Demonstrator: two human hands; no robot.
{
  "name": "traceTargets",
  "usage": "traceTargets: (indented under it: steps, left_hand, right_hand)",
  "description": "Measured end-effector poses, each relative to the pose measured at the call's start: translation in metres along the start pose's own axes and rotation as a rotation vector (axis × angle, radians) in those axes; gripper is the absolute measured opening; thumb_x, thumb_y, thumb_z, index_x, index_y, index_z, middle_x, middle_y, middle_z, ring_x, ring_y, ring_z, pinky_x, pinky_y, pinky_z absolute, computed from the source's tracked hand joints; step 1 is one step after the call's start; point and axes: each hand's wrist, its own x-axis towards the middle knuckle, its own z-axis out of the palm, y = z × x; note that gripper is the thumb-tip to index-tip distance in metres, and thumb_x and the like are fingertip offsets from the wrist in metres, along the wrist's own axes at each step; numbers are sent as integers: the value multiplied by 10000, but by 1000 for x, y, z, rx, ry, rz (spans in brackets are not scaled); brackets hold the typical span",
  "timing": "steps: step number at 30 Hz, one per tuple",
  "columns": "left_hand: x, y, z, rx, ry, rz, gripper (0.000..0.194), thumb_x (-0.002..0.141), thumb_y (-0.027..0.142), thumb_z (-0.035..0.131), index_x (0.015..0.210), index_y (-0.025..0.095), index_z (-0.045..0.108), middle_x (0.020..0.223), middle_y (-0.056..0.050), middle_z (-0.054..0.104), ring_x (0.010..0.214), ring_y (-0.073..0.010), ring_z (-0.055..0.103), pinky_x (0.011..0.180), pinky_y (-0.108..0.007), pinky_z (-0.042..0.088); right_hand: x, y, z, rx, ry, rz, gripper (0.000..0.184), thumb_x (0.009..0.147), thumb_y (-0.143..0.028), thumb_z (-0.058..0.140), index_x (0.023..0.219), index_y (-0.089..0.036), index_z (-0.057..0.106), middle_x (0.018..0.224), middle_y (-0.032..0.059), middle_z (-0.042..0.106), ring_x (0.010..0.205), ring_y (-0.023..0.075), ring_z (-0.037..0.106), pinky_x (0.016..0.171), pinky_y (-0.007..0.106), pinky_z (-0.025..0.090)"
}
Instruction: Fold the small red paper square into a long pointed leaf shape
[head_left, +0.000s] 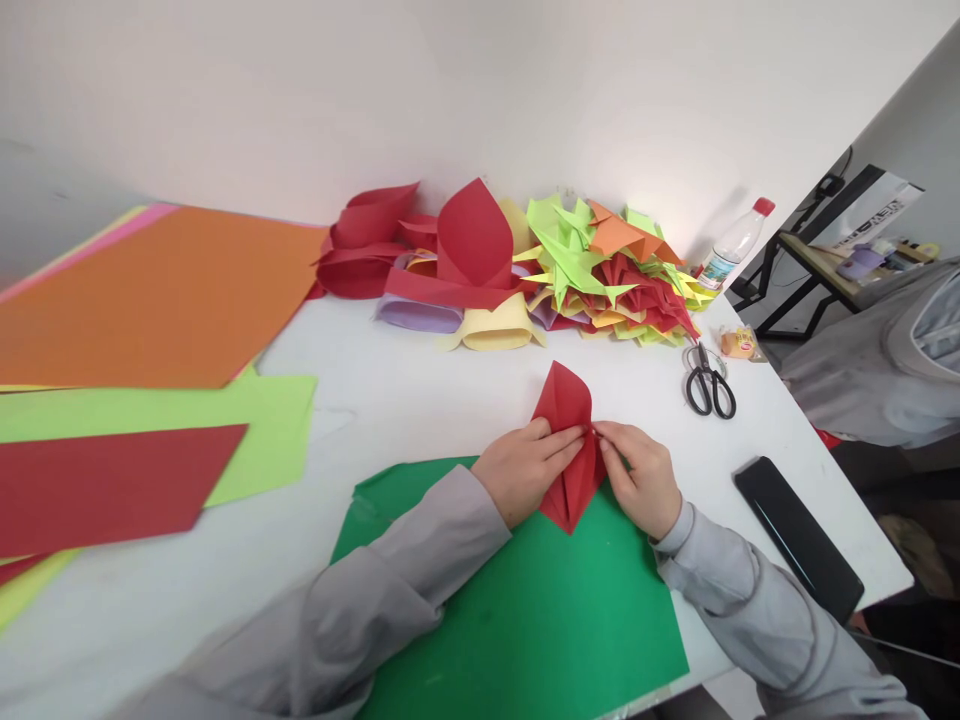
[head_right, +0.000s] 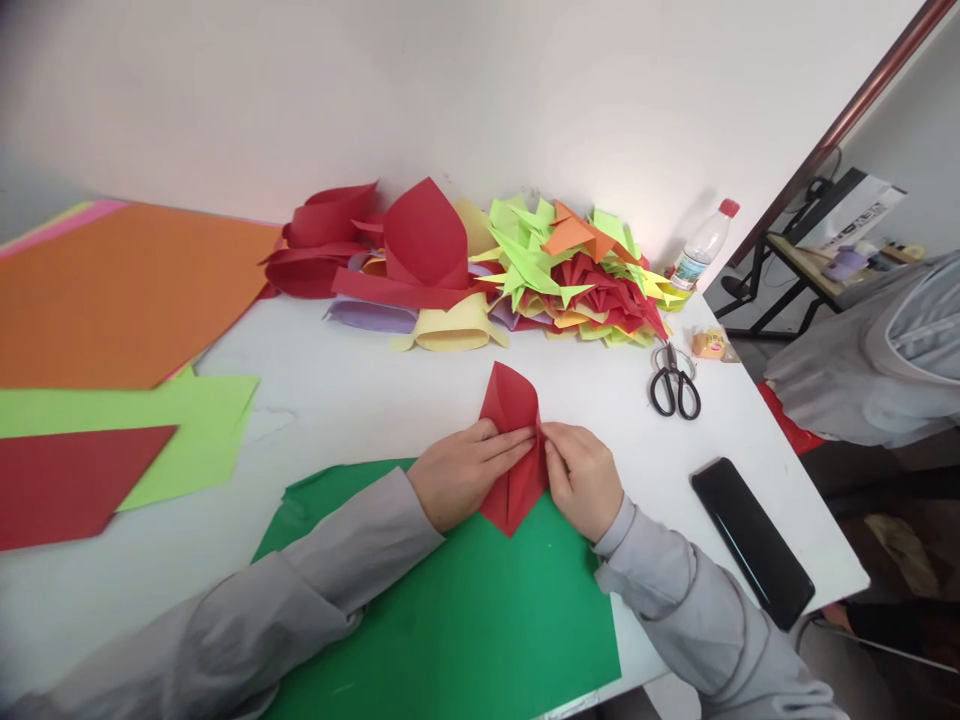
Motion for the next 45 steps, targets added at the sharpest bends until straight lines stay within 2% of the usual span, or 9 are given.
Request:
traceTargets:
  steps: [8, 15, 20, 25, 31, 33, 37, 40, 45]
  left_hand:
    - [1, -3, -3, -24, 30, 5, 353, 832, 24, 346, 1055, 38, 619, 1027, -165, 686, 788, -204, 596, 729, -348, 513]
    - [4, -3, -7, -65, 16, -42, 300, 845, 48, 355, 898, 85, 648, 885, -121, 685, 710, -189, 570, 724, -337, 517]
    - [1, -4, -8, -166, 71, -114, 281, 878, 95, 359, 952, 109, 629, 967, -126, 679, 856, -199, 614, 799, -343, 537]
    - [-3, -1, -9, -243, 108, -265, 310, 859, 122, 391, 1139, 116, 524, 1110, -143, 613, 1018, -216, 596, 855, -350, 537]
    - [-4, 2, -8, -315, 28, -285, 351, 839, 101, 388, 1180, 138, 466, 1038, -100, 639, 945, -210, 619, 823, -360, 542]
    - [-3, 2, -7, -321, 44, -264, 368, 844, 89, 379, 1200, 139, 456, 1056, -99, 638, 946, -202, 615, 821, -352, 539]
    - [-3, -1, -6, -224, 54, -138, 447, 847, 65, 349, 1284, 119, 426, 1127, -132, 627, 964, -216, 604, 830, -374, 531]
    - [-2, -2, -5, -184, 19, -92, 410, 829, 40, 351, 1195, 112, 522, 1127, -136, 645, 978, -217, 603, 832, -373, 528]
    - [-1, -2, -3, -110, 79, -35, 317, 761, 12, 408, 985, 82, 621, 1138, -165, 654, 849, -214, 598, 754, -363, 535]
  right_hand:
    - [0, 9, 5, -141, -105, -197, 382, 891, -93, 366, 1197, -153, 587, 1145, 137, 647, 1088, 208, 589, 941, 397, 524]
    - [-3, 10, 6, -363, -131, -348, 364, 874, -54, 389, 1154, -89, 620, 1166, 159, 640, 1118, 251, 565, 945, 415, 515]
    - [-5, 6, 6, -429, -197, -362, 337, 895, -70, 414, 1166, -95, 612, 1196, 184, 619, 1138, 266, 550, 920, 452, 504]
    - [-7, -2, 4, -481, -223, -305, 334, 878, -83, 447, 1170, -81, 609, 1193, 205, 612, 1125, 296, 549, 904, 486, 492]
    - [-6, -4, 3, -377, -140, -154, 320, 856, -102, 436, 1091, -81, 652, 1042, 141, 693, 933, 249, 626, 857, 389, 536]
    - [-4, -3, 2, -356, -135, -107, 314, 847, -101, 437, 1067, -81, 660, 1036, 135, 696, 920, 250, 629, 856, 383, 535]
    - [-1, 2, 1, -333, -130, -32, 309, 831, -100, 436, 1030, -115, 672, 1013, 122, 703, 925, 261, 621, 865, 412, 526]
    - [0, 6, 1, -277, -114, 3, 340, 833, -89, 417, 1075, -127, 653, 1034, 118, 696, 949, 251, 611, 899, 413, 510]
    - [-2, 13, 5, -226, -121, 9, 376, 840, -80, 402, 1128, -136, 637, 1110, 115, 666, 1034, 246, 568, 957, 425, 473]
